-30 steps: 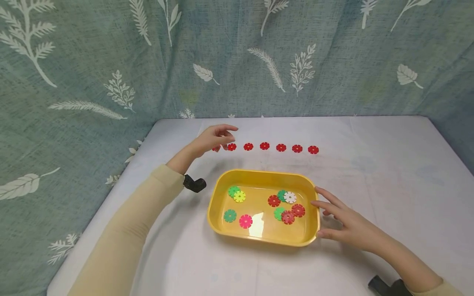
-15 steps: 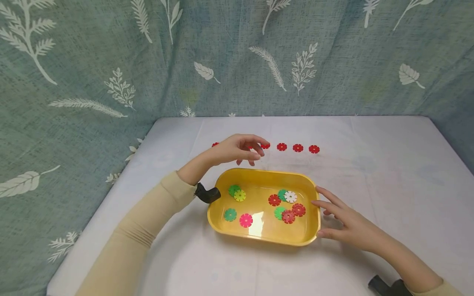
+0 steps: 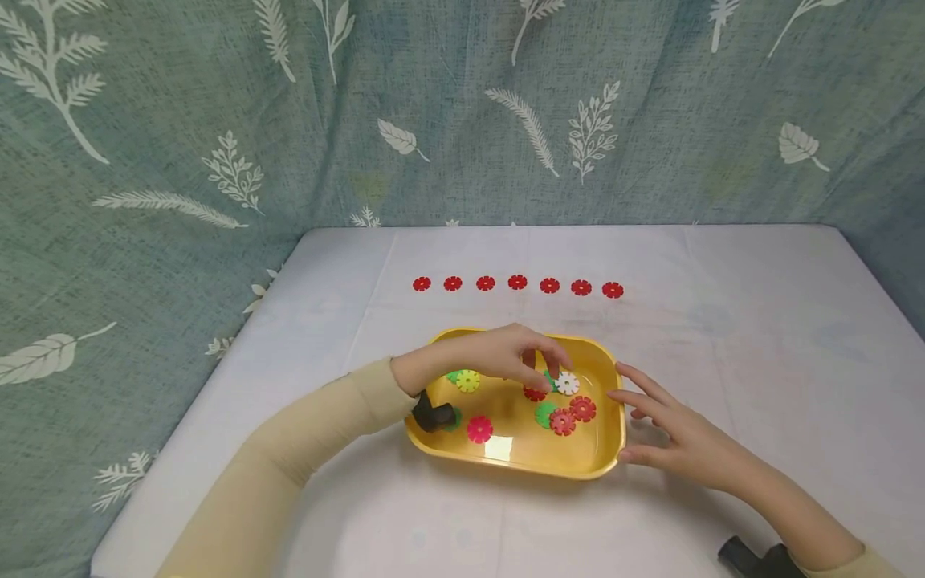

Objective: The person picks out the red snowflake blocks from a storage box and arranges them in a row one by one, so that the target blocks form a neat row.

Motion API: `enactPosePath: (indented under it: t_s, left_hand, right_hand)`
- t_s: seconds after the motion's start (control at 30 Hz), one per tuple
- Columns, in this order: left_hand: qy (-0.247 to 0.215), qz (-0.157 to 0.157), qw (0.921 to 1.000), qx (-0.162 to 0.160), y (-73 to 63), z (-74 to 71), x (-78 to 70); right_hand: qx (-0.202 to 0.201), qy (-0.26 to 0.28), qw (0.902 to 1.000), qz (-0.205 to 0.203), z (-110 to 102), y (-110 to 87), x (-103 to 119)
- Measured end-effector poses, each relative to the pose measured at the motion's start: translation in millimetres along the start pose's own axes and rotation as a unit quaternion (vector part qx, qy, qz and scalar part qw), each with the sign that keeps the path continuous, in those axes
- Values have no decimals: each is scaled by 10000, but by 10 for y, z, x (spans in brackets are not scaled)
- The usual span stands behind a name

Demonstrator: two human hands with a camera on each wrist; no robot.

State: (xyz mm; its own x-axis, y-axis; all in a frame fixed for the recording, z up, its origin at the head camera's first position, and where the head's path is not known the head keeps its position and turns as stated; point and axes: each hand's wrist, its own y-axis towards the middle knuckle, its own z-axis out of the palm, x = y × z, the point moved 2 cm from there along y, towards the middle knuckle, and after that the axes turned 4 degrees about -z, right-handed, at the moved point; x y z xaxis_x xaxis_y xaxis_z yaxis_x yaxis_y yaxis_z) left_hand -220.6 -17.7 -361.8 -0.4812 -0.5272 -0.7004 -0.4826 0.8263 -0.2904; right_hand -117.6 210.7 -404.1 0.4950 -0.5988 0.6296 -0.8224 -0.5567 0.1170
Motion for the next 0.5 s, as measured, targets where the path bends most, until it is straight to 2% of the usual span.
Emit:
enactPosePath:
  t_s: [0.1,0.23,0.5]
  left_hand:
    - [380,-65,9991,203,72,134,21]
    - [609,-179,9967,501,126,289,40]
    - [969,-467,9919,668,217,408,59]
  right_hand:
    - [-37,9,10000,-78,-1,-5,-2]
    - [-57,38,9998,-181,-3,-9,1]
    - [-116,3,9995,-294,-14,-5,-6]
